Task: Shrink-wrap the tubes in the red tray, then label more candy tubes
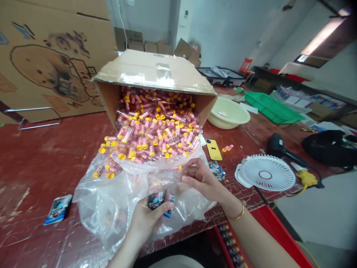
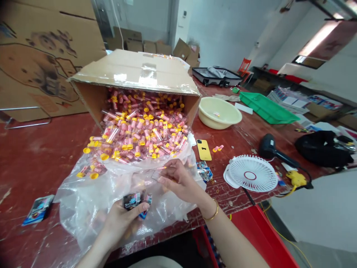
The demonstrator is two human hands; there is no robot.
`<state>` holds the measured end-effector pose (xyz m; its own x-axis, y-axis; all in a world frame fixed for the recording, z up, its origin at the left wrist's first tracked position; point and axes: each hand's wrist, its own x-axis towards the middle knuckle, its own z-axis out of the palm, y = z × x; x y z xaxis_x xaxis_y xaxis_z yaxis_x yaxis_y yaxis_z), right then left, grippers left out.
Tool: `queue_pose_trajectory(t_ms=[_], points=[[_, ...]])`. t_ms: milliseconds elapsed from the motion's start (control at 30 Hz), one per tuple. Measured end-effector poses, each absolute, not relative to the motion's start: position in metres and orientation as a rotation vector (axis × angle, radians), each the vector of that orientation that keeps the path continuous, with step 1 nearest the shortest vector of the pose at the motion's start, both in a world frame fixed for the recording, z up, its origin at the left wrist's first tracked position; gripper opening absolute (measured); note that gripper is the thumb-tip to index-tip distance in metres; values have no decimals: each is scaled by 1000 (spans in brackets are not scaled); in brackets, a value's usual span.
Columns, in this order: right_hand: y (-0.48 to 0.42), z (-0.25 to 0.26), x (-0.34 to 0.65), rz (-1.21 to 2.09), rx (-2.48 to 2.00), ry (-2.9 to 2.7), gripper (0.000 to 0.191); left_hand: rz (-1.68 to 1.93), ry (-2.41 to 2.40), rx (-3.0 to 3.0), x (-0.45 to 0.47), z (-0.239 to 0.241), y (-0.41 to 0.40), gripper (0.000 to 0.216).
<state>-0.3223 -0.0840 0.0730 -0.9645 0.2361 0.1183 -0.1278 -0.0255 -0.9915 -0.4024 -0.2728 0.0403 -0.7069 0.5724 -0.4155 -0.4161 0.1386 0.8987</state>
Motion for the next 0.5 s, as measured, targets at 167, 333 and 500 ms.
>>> queue_pose_trajectory(t_ms=[167, 333, 500], points=[[-78, 79, -324, 1693, -78, -2231, 14, 1644, 1692, 276, -404, 37, -270, 25], [-84, 85, -324, 1702, -94, -2133, 31, 1642, 1636, 239, -403, 38, -268, 24], [-89, 104, -328, 1373, 32, -2436, 22, 1644, 1666, 252, -404, 36, -271, 22]])
